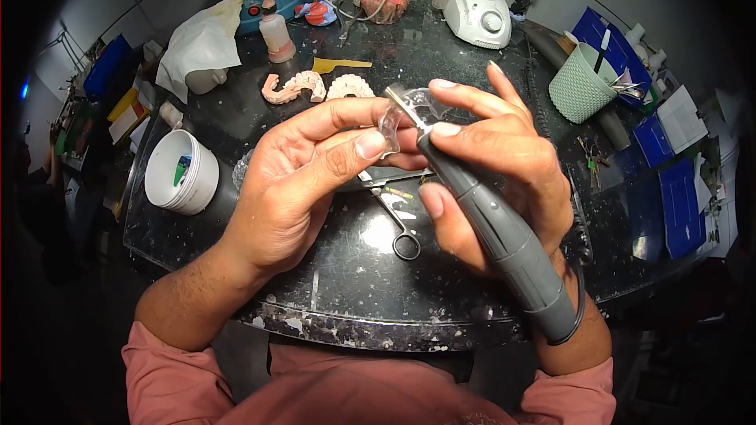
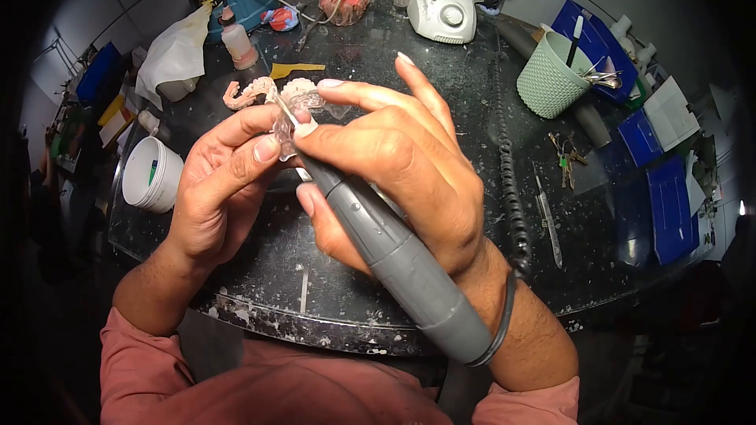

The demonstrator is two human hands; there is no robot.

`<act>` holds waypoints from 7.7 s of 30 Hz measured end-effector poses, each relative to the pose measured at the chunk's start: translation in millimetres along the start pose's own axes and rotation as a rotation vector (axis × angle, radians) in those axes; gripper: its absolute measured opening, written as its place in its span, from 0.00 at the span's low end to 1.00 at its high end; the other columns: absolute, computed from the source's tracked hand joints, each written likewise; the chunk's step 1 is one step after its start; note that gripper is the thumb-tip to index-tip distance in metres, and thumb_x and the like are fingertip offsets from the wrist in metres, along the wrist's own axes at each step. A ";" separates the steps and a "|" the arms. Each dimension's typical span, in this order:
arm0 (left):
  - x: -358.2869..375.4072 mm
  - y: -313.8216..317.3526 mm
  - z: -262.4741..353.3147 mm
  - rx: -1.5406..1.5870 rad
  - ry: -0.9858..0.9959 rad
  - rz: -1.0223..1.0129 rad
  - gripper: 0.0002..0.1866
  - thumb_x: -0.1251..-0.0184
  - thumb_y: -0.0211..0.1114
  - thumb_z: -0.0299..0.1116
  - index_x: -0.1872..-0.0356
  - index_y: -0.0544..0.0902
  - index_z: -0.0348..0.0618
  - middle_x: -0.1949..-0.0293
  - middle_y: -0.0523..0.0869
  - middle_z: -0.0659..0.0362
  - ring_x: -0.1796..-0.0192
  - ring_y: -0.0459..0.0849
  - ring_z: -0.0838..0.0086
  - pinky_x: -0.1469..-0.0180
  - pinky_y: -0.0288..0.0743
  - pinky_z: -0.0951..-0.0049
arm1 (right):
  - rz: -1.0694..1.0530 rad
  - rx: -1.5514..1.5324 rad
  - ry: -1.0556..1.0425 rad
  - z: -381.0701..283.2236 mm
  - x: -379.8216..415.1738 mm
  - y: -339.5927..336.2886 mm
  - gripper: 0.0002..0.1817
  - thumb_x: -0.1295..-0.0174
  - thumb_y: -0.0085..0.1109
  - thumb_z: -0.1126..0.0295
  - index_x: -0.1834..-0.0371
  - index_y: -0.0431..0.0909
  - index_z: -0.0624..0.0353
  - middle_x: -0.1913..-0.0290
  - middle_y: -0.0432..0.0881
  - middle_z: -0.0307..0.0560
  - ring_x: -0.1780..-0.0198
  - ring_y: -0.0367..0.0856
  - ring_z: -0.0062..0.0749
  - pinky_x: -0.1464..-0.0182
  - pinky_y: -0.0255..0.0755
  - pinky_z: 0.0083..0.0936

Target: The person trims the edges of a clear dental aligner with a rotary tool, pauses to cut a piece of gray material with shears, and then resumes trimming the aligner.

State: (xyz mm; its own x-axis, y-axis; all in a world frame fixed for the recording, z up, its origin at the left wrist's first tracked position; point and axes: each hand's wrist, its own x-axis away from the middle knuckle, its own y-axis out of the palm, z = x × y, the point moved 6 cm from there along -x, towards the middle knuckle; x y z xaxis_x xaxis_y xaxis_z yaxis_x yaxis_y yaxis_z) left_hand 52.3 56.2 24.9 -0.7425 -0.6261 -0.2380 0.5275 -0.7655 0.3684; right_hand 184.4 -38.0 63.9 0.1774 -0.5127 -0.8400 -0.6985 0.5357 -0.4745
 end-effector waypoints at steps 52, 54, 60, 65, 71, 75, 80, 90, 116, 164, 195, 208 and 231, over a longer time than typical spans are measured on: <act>6.0 9.9 4.5 -0.139 -0.010 -0.063 0.18 0.27 0.56 0.36 0.53 0.81 0.27 0.54 0.86 0.47 0.51 0.86 0.66 0.40 0.74 0.66 | 0.137 -0.305 0.279 7.0 1.6 -2.2 0.22 0.42 0.60 0.89 0.45 0.69 0.61 0.58 0.82 0.52 0.54 0.85 0.35 0.48 0.79 0.28; 5.5 8.1 2.5 -0.209 -0.055 -0.068 0.18 0.26 0.55 0.36 0.56 0.82 0.26 0.56 0.86 0.47 0.53 0.86 0.65 0.41 0.75 0.66 | 0.076 -0.320 0.222 5.5 0.6 1.2 0.21 0.43 0.61 0.90 0.47 0.70 0.63 0.58 0.82 0.54 0.55 0.85 0.35 0.49 0.79 0.27; 5.5 11.4 0.3 -0.117 -0.101 -0.082 0.21 0.26 0.52 0.37 0.52 0.81 0.24 0.58 0.87 0.46 0.52 0.87 0.61 0.40 0.75 0.65 | 0.083 -0.287 0.284 7.5 1.2 -1.1 0.19 0.39 0.60 0.86 0.45 0.71 0.64 0.56 0.82 0.53 0.53 0.85 0.34 0.48 0.79 0.27; 4.3 12.2 -3.5 -0.045 -0.128 -0.158 0.23 0.28 0.49 0.37 0.47 0.78 0.24 0.54 0.87 0.42 0.48 0.86 0.58 0.36 0.71 0.63 | 0.134 -0.272 0.477 9.6 3.0 -1.4 0.18 0.36 0.60 0.77 0.43 0.74 0.65 0.54 0.81 0.52 0.52 0.83 0.32 0.46 0.76 0.26; 3.4 7.9 -4.2 0.098 -0.150 -0.055 0.24 0.27 0.49 0.38 0.40 0.75 0.27 0.49 0.86 0.43 0.43 0.83 0.59 0.33 0.69 0.60 | 0.069 0.084 0.330 -2.0 -1.5 -19.0 0.23 0.35 0.53 0.63 0.41 0.75 0.65 0.45 0.79 0.53 0.46 0.78 0.33 0.39 0.70 0.30; 3.3 5.2 -1.1 0.099 -0.107 -0.034 0.24 0.27 0.50 0.38 0.40 0.74 0.28 0.47 0.84 0.47 0.42 0.81 0.64 0.33 0.69 0.61 | 0.107 -0.155 0.183 0.3 8.2 2.1 0.20 0.36 0.61 0.72 0.45 0.65 0.64 0.50 0.78 0.58 0.41 0.80 0.51 0.38 0.73 0.41; 4.0 6.4 0.4 0.102 -0.092 -0.047 0.22 0.28 0.52 0.37 0.42 0.74 0.30 0.49 0.84 0.52 0.43 0.80 0.70 0.35 0.69 0.65 | 0.136 -0.133 0.018 -0.3 6.2 5.1 0.22 0.39 0.66 0.73 0.45 0.66 0.64 0.54 0.77 0.57 0.44 0.81 0.50 0.41 0.77 0.41; 1.9 7.4 2.5 0.080 -0.025 -0.107 0.18 0.28 0.53 0.33 0.44 0.75 0.29 0.48 0.83 0.51 0.42 0.80 0.70 0.33 0.66 0.67 | 0.015 0.059 -0.138 -12.8 -4.8 -3.5 0.22 0.39 0.63 0.73 0.45 0.64 0.63 0.53 0.75 0.57 0.52 0.81 0.39 0.40 0.76 0.50; 4.2 6.8 0.9 0.028 -0.022 -0.088 0.19 0.28 0.53 0.32 0.43 0.76 0.28 0.45 0.81 0.50 0.40 0.78 0.69 0.31 0.63 0.65 | 0.108 -0.205 -0.090 -2.1 1.9 3.5 0.22 0.40 0.64 0.74 0.47 0.64 0.65 0.54 0.74 0.56 0.54 0.82 0.43 0.40 0.74 0.61; 9.8 11.0 -1.9 0.037 -0.117 0.049 0.27 0.37 0.65 0.20 0.36 0.70 0.29 0.50 0.87 0.49 0.43 0.84 0.69 0.35 0.71 0.68 | 0.159 -0.003 -0.103 -13.5 -1.2 1.3 0.26 0.48 0.64 0.90 0.45 0.70 0.64 0.59 0.80 0.49 0.59 0.84 0.30 0.53 0.77 0.26; 3.7 -0.7 -17.1 0.005 -0.185 0.067 0.19 0.31 0.65 0.28 0.42 0.78 0.31 0.52 0.86 0.49 0.50 0.86 0.71 0.47 0.79 0.72 | 0.471 0.145 0.672 273.9 34.5 -37.6 0.24 0.48 0.74 0.73 0.50 0.71 0.54 0.57 0.86 0.44 0.53 0.84 0.27 0.46 0.75 0.25; 5.1 1.0 -19.2 0.073 -0.109 0.014 0.13 0.32 0.65 0.26 0.48 0.82 0.35 0.50 0.86 0.53 0.47 0.86 0.69 0.46 0.79 0.71 | 0.505 0.171 0.640 262.8 31.5 -35.9 0.24 0.50 0.76 0.73 0.50 0.73 0.53 0.59 0.86 0.43 0.54 0.85 0.28 0.49 0.77 0.26; 11.5 3.4 -21.6 0.155 -0.113 0.076 0.13 0.33 0.64 0.23 0.49 0.82 0.37 0.47 0.85 0.52 0.45 0.84 0.68 0.40 0.78 0.64 | -0.021 -0.078 0.049 -23.6 20.4 -1.0 0.21 0.35 0.63 0.65 0.46 0.63 0.58 0.54 0.74 0.55 0.47 0.84 0.53 0.32 0.64 0.60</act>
State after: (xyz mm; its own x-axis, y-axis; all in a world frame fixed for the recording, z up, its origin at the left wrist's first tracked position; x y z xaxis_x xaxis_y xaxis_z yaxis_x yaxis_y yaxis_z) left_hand 54.5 43.1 3.9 -0.7494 -0.6537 -0.1052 0.5199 -0.6794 0.5178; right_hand 172.3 -64.8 53.4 0.1599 -0.5566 -0.8153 -0.7475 0.4711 -0.4683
